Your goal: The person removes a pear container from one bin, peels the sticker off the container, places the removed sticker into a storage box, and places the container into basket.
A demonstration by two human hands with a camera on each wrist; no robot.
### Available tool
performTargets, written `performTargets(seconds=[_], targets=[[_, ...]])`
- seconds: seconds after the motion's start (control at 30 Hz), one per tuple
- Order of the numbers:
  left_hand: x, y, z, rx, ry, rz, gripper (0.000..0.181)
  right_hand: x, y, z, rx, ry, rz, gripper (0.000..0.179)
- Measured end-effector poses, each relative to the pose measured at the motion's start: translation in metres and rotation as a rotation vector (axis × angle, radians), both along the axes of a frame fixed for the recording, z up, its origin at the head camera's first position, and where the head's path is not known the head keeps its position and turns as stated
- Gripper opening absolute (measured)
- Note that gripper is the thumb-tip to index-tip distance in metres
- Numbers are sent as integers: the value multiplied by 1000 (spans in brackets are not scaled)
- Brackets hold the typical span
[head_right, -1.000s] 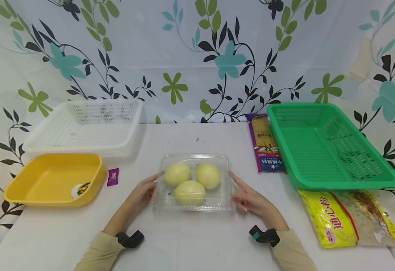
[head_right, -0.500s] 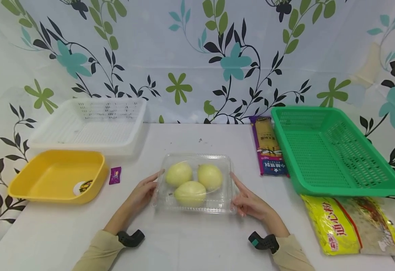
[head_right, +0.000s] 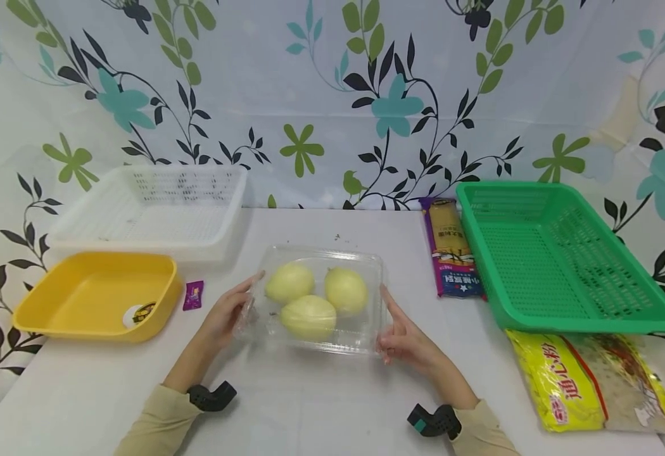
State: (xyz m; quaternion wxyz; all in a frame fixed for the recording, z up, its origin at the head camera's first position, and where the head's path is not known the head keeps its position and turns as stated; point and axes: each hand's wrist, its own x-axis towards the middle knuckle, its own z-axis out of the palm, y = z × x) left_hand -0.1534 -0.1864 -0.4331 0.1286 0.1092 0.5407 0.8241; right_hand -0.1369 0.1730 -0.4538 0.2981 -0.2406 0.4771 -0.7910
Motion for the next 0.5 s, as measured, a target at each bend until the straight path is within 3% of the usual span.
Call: performTargets(seconds=[0.13, 0.27, 0.4, 0.5], targets=[[-2, 0, 4, -27, 40, 28, 48, 5, -4, 7, 142, 48, -68, 92], [-4, 1, 10, -33, 20, 70, 48, 9, -7, 13, 236, 53, -143, 88], [-5, 2, 17, 27, -8, 96, 49, 11, -15, 20, 293, 13, -207, 79], [-5, 2, 23, 81, 21, 94, 50, 11, -20, 26, 296, 12, -193, 78]])
